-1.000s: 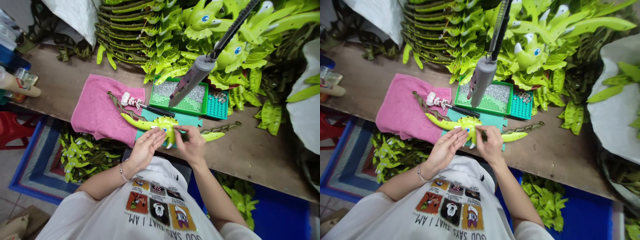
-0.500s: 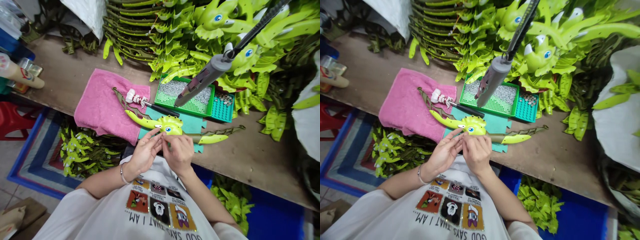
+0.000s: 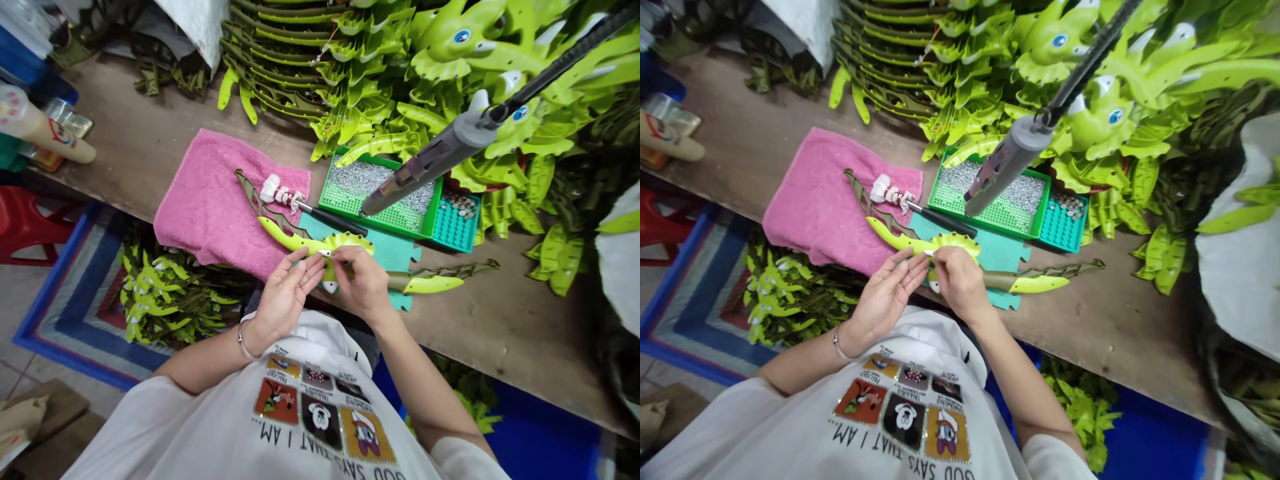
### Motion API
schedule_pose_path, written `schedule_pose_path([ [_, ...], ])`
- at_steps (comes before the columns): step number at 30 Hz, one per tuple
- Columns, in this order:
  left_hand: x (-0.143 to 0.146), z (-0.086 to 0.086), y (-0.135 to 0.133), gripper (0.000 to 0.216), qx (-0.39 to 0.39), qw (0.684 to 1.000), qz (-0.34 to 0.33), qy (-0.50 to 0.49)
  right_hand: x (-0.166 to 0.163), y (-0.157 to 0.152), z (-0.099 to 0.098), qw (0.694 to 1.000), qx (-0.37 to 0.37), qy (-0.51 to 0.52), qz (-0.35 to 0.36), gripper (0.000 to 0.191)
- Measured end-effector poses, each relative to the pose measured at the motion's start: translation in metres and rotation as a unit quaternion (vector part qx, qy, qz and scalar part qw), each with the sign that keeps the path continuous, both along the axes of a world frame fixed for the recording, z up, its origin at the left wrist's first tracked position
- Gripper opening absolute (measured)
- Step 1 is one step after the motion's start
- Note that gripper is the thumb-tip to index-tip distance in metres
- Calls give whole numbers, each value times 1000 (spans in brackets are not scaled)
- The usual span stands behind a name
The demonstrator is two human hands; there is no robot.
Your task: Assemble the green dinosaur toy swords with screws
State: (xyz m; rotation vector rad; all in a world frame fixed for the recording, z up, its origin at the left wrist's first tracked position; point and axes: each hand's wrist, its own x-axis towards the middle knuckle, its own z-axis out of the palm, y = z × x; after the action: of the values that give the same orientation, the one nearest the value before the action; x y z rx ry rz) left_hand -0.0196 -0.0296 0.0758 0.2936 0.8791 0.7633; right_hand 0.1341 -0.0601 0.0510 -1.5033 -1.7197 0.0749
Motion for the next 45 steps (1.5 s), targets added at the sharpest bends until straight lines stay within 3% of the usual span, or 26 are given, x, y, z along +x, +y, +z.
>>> schedule_pose_path([
  [8,1,-3,4,15,-24,999,26,7,3,7,-9,997,-38,-60,-40,5],
  [14,5,2,7,15,-50,998,42,3,-8,-1,2,997,38,-57,-22,28],
  [17,8,6,4,19,-64,997,50,10,-26,-6,6,997,60,-41,-18,28],
  [22,10,8,-5,18,-53,997,49,1,-49,-7,4,993,79,-41,-79,22],
  [30,-11,-8,4,24,36,998,46,38,-18,-24,15,984,-14,165,-72,21],
  [36,-22,-17,4,40,41,999,3,29,-7,-41,11,998,-41,40,25,23],
  [40,-20,-18,1,41,42,999,13,24,-8,-44,4,997,-20,-75,30,23],
  [45,-13,-17,2,40,23,999,13,34,-4,-41,6,991,14,-131,18,25],
])
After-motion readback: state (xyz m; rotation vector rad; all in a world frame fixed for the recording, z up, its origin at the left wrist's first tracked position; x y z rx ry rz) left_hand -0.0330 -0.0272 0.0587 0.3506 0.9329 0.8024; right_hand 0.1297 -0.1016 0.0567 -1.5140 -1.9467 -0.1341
